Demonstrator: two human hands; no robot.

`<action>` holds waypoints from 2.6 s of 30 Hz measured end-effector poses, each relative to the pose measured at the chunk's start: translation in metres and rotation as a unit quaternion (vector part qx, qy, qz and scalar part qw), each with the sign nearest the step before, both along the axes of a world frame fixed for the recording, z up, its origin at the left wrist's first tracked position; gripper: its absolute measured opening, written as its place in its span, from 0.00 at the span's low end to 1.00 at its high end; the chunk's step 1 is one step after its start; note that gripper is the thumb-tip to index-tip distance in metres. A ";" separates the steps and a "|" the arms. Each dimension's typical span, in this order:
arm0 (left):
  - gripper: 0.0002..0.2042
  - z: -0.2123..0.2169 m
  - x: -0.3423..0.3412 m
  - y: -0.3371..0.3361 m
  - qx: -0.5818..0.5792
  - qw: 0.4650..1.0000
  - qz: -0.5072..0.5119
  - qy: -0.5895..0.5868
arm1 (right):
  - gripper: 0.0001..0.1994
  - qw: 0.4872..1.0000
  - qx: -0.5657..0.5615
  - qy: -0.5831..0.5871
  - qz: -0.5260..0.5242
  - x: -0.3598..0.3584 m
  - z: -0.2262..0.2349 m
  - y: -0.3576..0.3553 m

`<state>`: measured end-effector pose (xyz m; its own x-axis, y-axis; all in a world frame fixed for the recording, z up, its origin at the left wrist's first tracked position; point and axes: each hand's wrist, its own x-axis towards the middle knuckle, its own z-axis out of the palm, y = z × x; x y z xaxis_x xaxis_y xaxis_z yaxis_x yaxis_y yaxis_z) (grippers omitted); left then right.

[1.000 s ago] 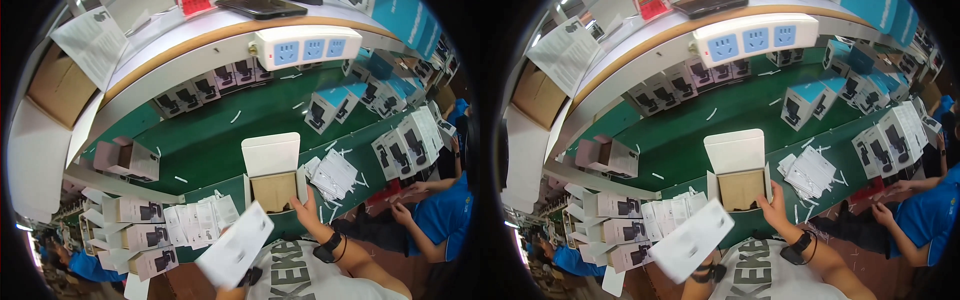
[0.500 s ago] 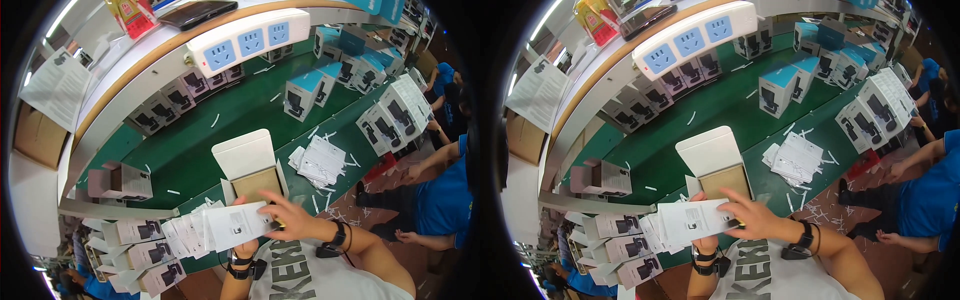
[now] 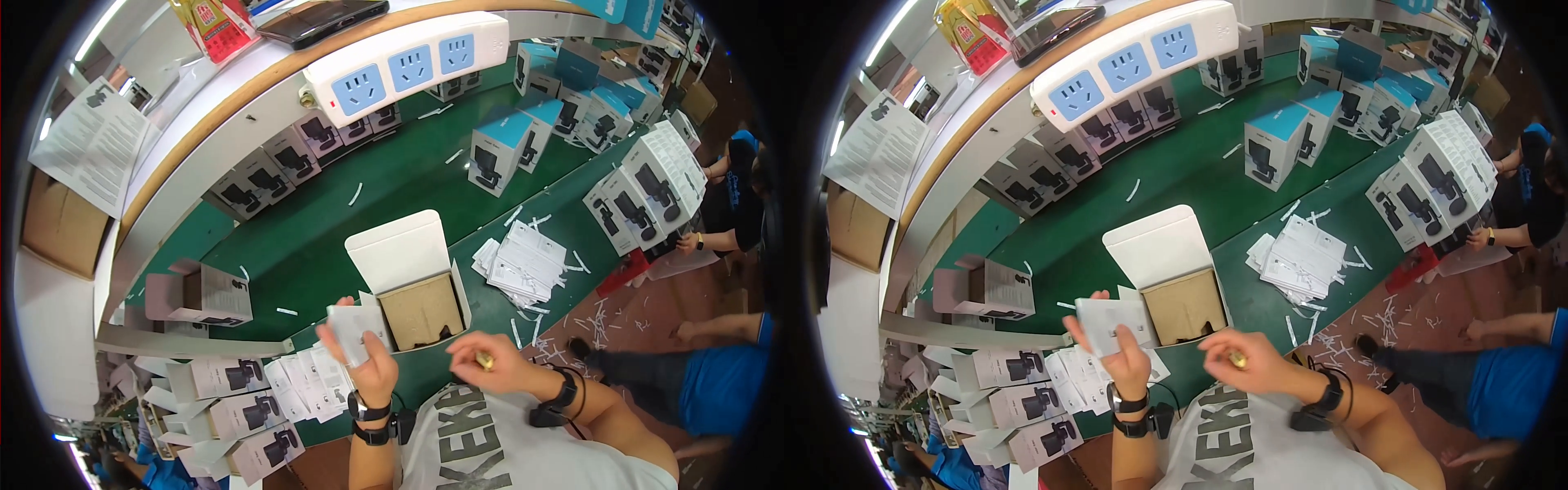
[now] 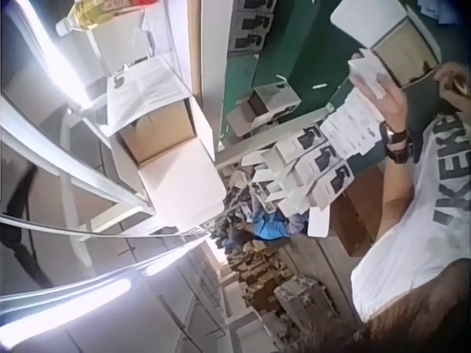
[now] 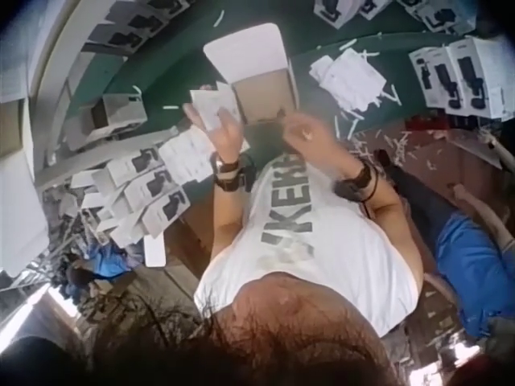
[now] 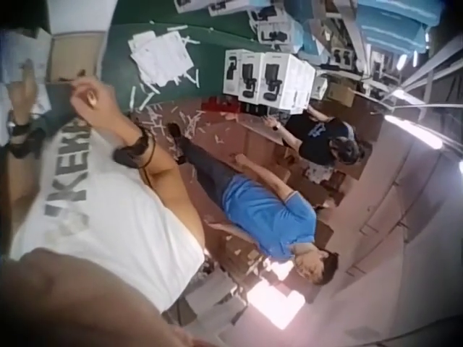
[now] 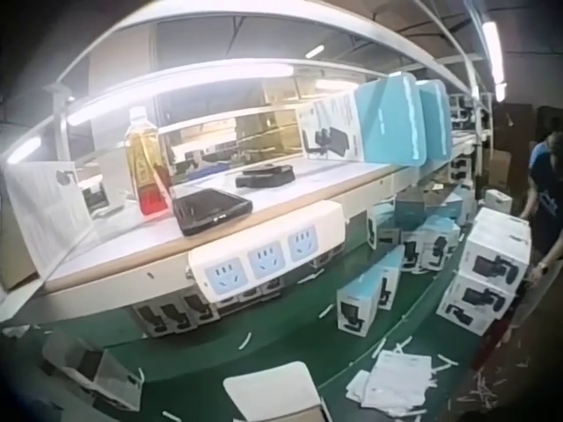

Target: The person places a manual into a white box, seals it with tape, and then places that box into a blue box which they also seal. This process is repeated with a second set of boxes.

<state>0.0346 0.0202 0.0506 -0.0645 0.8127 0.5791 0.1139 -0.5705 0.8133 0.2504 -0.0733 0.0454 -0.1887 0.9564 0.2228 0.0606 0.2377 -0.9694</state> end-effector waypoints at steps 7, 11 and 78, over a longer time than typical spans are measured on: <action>0.35 0.000 0.001 -0.010 -0.027 0.948 0.048 0.315 | 0.11 0.929 -0.316 0.188 -0.050 0.026 -0.069 -0.051; 0.38 -0.042 -0.017 -0.025 -0.197 0.963 0.028 0.184 | 0.12 0.914 -0.330 0.198 -0.129 0.036 -0.065 -0.026; 0.40 -0.034 0.042 -0.009 0.030 0.858 -0.061 0.508 | 0.09 0.951 -0.179 -0.112 -0.225 0.028 -0.049 0.100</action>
